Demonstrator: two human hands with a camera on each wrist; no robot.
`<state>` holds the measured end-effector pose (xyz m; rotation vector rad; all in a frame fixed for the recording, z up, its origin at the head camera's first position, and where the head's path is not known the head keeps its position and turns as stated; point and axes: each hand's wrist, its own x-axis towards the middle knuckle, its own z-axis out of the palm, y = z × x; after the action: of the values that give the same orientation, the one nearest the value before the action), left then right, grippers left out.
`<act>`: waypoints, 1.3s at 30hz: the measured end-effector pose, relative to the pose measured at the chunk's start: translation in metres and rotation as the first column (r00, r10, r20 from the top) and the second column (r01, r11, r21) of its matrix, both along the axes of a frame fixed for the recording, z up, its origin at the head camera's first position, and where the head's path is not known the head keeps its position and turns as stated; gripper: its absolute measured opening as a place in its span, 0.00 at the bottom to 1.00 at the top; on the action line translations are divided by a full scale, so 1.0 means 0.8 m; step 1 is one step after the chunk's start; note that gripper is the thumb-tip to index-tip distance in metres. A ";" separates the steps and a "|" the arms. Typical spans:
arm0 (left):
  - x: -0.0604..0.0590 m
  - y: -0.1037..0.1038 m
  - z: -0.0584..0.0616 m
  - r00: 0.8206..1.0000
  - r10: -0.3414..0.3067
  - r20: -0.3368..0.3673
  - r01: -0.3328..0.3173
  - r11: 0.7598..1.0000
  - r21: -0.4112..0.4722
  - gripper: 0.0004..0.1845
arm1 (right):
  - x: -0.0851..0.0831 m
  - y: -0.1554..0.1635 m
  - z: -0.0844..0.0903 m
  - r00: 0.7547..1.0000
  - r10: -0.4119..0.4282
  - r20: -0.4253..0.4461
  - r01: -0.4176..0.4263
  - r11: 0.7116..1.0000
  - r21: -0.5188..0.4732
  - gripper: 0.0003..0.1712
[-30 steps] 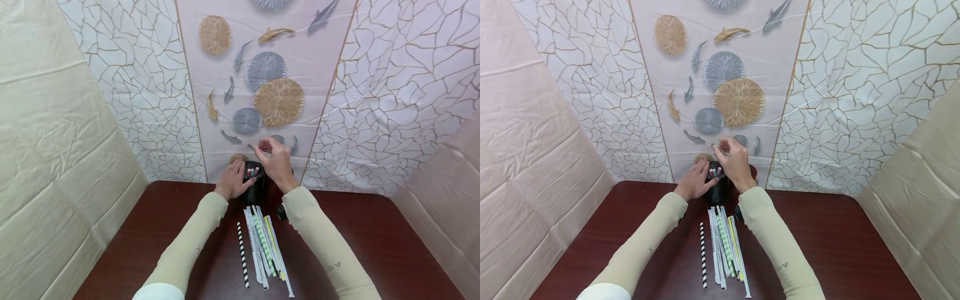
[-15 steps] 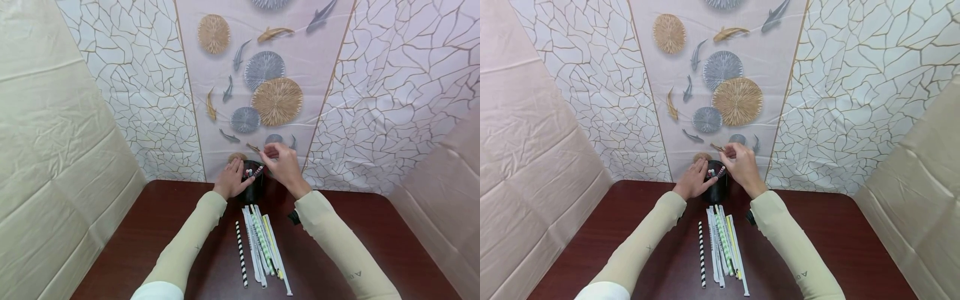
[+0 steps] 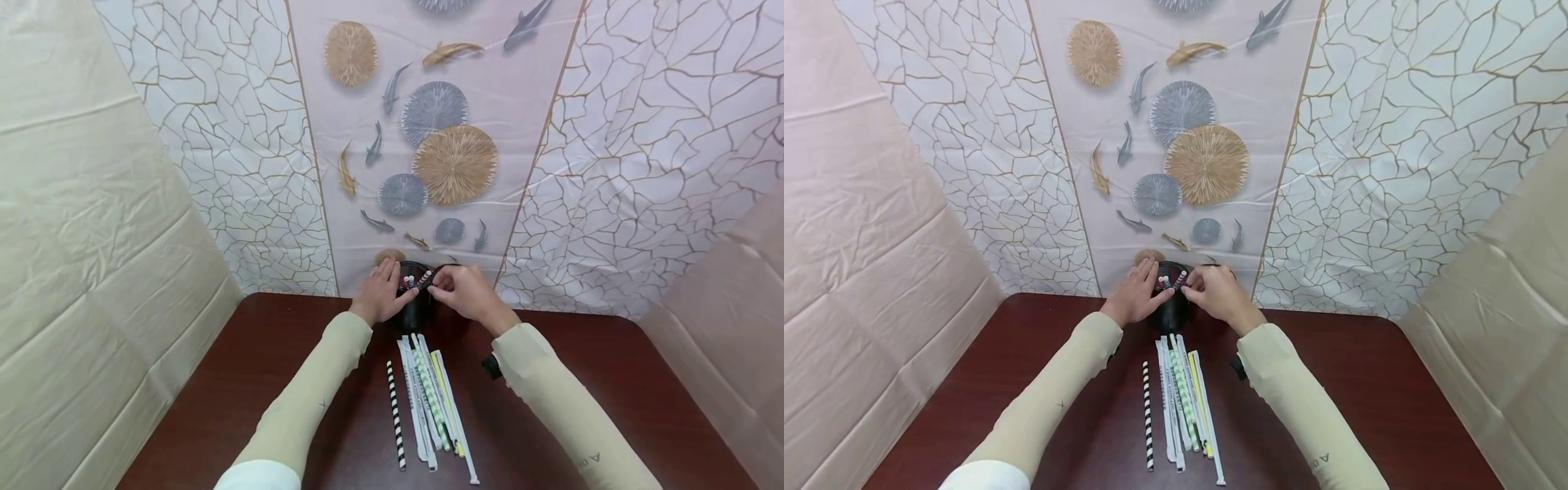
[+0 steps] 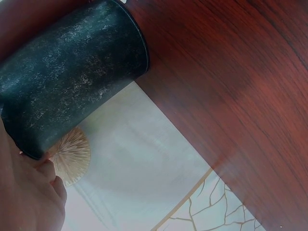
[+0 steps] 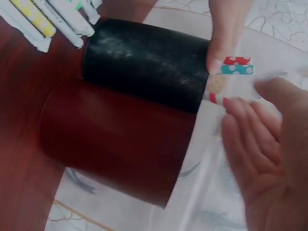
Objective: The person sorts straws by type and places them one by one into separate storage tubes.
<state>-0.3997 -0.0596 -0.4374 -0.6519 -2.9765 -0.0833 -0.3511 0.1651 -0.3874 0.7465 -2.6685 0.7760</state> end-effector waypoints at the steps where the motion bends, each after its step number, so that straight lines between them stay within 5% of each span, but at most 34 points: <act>1: 0.000 0.000 0.000 1.000 0.003 0.001 -0.003 1.000 -0.005 0.49 | 0.001 0.002 -0.003 0.998 0.013 0.063 -0.015 0.999 0.035 0.06; 5: 0.000 -0.001 -0.001 1.000 0.010 0.011 -0.009 1.000 -0.018 0.49 | 0.005 0.011 -0.023 0.945 0.036 0.324 -0.081 0.989 0.127 0.07; 8: 0.000 -0.001 -0.002 1.000 0.014 0.020 -0.014 1.000 -0.028 0.49 | 0.007 0.015 -0.045 0.898 0.030 0.438 -0.105 0.983 0.149 0.09; 18: 0.000 -0.001 0.000 1.000 0.017 0.015 -0.017 1.000 -0.017 0.49 | 0.014 0.015 -0.109 0.819 0.016 0.573 -0.066 0.996 0.067 0.07; 23: -0.001 0.000 -0.001 1.000 0.015 0.017 -0.015 1.000 -0.016 0.49 | 0.016 0.013 -0.118 0.818 0.011 0.576 -0.061 0.996 0.067 0.08; 30: -0.002 0.001 -0.003 1.000 0.011 0.013 -0.011 1.000 -0.009 0.49 | 0.020 0.005 -0.120 0.850 0.004 0.526 -0.073 0.991 0.110 0.14; 39: 0.001 0.001 -0.001 1.000 0.017 0.009 -0.018 1.000 0.010 0.48 | 0.026 -0.013 -0.121 0.858 -0.153 0.490 0.026 0.966 0.255 0.19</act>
<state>-0.3985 -0.0585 -0.4380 -0.6258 -2.9872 -0.1004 -0.3305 0.1547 -0.4846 0.5115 -3.2962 0.7087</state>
